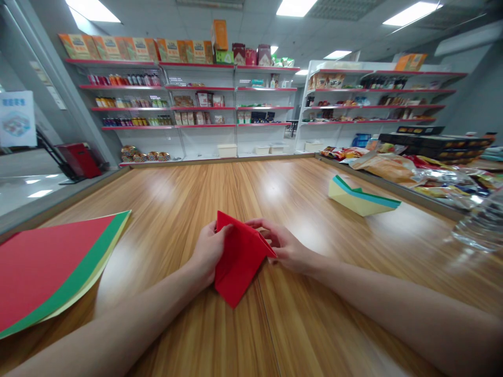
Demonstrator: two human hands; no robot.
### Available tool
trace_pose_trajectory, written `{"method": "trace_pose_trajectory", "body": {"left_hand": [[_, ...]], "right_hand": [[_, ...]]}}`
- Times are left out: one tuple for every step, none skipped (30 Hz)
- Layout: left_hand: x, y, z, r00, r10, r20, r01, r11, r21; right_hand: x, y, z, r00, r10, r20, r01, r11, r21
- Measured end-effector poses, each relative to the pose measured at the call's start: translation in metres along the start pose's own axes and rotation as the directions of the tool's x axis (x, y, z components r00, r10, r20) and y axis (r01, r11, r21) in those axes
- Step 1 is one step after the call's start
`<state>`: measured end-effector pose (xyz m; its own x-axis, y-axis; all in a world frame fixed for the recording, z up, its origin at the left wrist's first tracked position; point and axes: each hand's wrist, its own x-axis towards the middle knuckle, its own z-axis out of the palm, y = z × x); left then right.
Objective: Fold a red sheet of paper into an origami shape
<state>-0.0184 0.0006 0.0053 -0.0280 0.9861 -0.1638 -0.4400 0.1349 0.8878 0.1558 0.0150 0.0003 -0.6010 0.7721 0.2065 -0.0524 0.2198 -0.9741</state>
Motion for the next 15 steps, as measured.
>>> {"method": "trace_pose_trajectory", "body": {"left_hand": [[0.0, 0.0, 0.0, 1.0, 0.009, -0.03, -0.009, 1.0, 0.001], [0.001, 0.0, 0.0, 0.998, 0.017, -0.055, -0.017, 1.0, 0.0], [0.001, 0.0, 0.0, 0.997, 0.027, -0.069, -0.027, 1.0, -0.002], [0.001, 0.0, -0.001, 0.997, 0.034, -0.069, -0.035, 0.999, -0.005], [0.001, 0.001, -0.001, 0.998, 0.038, -0.053, -0.038, 0.999, -0.008], [0.0, 0.001, -0.002, 0.999, 0.037, -0.022, -0.037, 0.999, -0.014], [0.0, 0.001, -0.002, 0.999, 0.033, 0.012, -0.032, 0.999, -0.024], [0.0, 0.001, -0.002, 0.999, 0.027, 0.039, -0.025, 0.999, -0.037], [-0.001, 0.001, -0.002, 0.998, 0.023, 0.056, -0.02, 0.999, -0.051], [0.0, 0.001, -0.002, 0.997, 0.023, 0.068, -0.019, 0.998, -0.064], [0.0, 0.0, -0.003, 0.997, 0.029, 0.078, -0.023, 0.997, -0.076], [0.0, -0.001, -0.003, 0.995, 0.035, 0.091, -0.027, 0.996, -0.086], [0.001, -0.002, -0.003, 0.993, 0.04, 0.11, -0.03, 0.995, -0.093], [0.002, -0.002, -0.003, 0.99, 0.045, 0.133, -0.032, 0.994, -0.1], [0.002, -0.003, -0.004, 0.986, 0.05, 0.157, -0.033, 0.994, -0.105]], "right_hand": [[0.0, 0.001, -0.001, 1.0, -0.011, 0.011, 0.011, 1.0, -0.001], [-0.001, 0.001, -0.001, 1.0, -0.02, 0.021, 0.02, 1.0, 0.002], [-0.001, 0.001, 0.0, 0.999, -0.021, 0.025, 0.021, 1.0, 0.004], [-0.001, 0.0, 0.001, 1.0, -0.017, 0.018, 0.017, 1.0, 0.004], [-0.002, 0.0, 0.003, 1.0, -0.011, -0.004, 0.011, 1.0, -0.001], [-0.001, -0.001, 0.005, 0.999, -0.002, -0.042, 0.002, 1.0, -0.007], [-0.001, -0.001, 0.007, 0.995, 0.0, -0.095, -0.001, 1.0, -0.005], [0.0, -0.001, 0.008, 0.987, -0.003, -0.158, 0.004, 1.0, 0.007], [0.002, -0.001, 0.009, 0.974, -0.011, -0.225, 0.019, 0.999, 0.033], [0.003, 0.0, 0.01, 0.957, -0.015, -0.291, 0.037, 0.997, 0.071], [0.005, 0.001, 0.01, 0.937, -0.013, -0.348, 0.056, 0.992, 0.114], [0.007, 0.002, 0.01, 0.921, -0.005, -0.39, 0.073, 0.984, 0.161], [0.008, 0.002, 0.009, 0.909, 0.01, -0.417, 0.085, 0.974, 0.209], [0.009, 0.002, 0.008, 0.904, 0.035, -0.426, 0.084, 0.963, 0.257], [0.01, 0.002, 0.006, 0.906, 0.065, -0.418, 0.071, 0.951, 0.301]]}}
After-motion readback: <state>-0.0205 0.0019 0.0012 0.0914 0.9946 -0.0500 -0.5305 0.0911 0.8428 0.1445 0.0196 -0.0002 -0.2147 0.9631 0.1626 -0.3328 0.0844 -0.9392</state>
